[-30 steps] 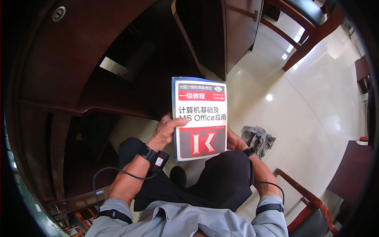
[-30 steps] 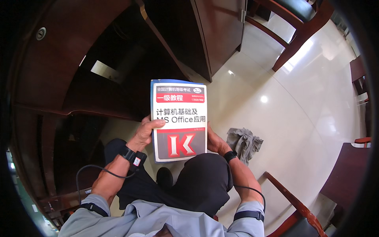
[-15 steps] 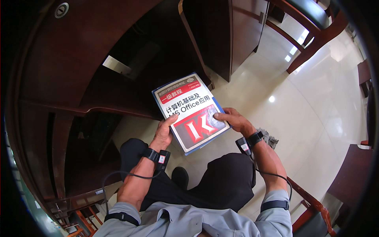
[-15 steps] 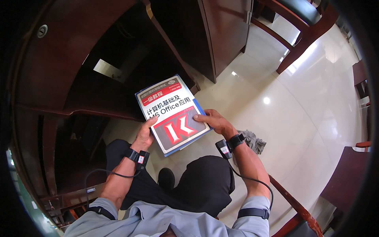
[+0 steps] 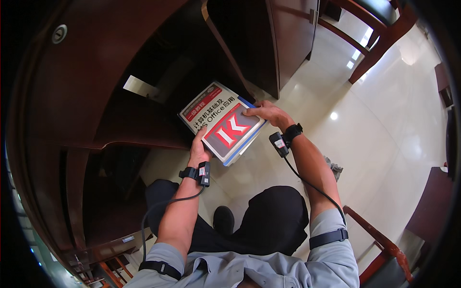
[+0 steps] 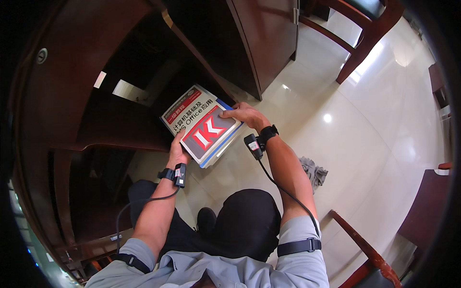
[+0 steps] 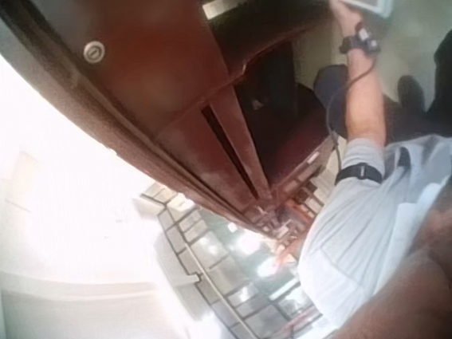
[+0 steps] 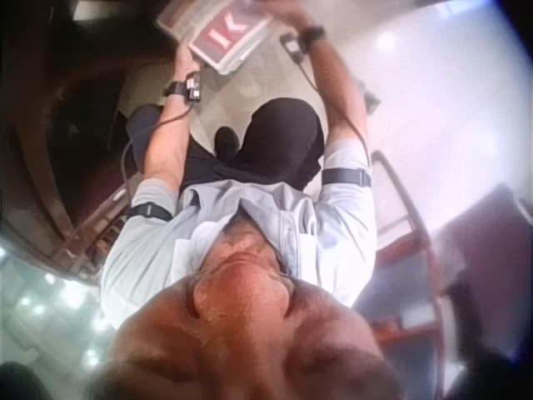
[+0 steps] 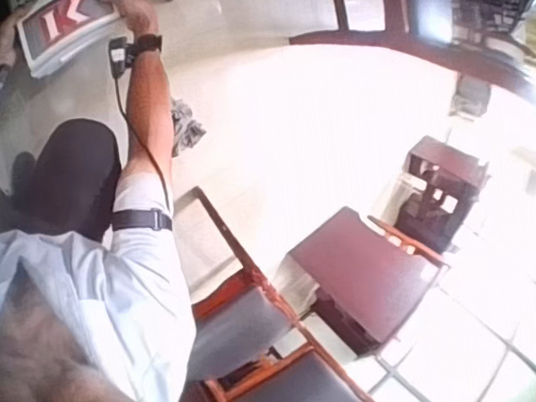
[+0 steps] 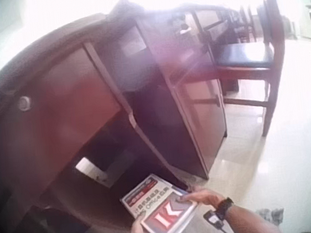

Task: The person wipes a desk, drawer, and a keyboard with a cloth, then removes a book from a shelf, wipes the shelf, and replaces the book.

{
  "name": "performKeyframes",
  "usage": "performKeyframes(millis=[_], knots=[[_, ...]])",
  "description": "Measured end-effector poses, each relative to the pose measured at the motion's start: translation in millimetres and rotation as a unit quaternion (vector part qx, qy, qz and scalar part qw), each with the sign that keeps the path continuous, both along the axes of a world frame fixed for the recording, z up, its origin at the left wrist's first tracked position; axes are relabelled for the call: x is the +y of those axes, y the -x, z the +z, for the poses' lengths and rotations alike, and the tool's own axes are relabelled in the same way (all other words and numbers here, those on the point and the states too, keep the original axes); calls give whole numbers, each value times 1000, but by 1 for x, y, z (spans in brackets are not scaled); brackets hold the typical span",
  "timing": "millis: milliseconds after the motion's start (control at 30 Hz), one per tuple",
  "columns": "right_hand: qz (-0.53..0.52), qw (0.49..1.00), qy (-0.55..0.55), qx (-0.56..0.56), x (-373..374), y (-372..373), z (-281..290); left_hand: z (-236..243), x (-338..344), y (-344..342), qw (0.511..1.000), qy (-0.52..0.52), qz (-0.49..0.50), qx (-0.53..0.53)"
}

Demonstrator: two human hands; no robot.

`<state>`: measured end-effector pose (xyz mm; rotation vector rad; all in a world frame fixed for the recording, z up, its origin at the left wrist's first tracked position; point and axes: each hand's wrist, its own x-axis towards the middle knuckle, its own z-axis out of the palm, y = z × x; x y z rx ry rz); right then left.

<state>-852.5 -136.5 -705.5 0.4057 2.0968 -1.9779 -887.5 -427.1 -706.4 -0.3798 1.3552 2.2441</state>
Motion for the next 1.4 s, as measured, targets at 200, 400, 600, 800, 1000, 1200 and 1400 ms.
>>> performKeyframes(millis=[200,400,600,800,1000,1200,1400], knots=[[-53,979,191,49,17,-5,-59,-20,13,17,999,-26,40,-8],[-68,902,426,-25,-23,-64,-99,-28,10,20,999,-18,44,-11],[-47,954,297,14,-42,-59,-63,-26,17,14,998,-31,47,-3],[-34,960,272,56,-21,-41,-70,-24,63,-8,995,-26,91,10],[-51,971,229,33,-16,-29,-48,-21,74,-21,984,114,123,67],[-70,972,216,58,-18,-25,-61,-38,70,-22,978,173,104,53],[8,971,239,2,-24,-22,-52,-35,67,-15,968,217,121,24]])
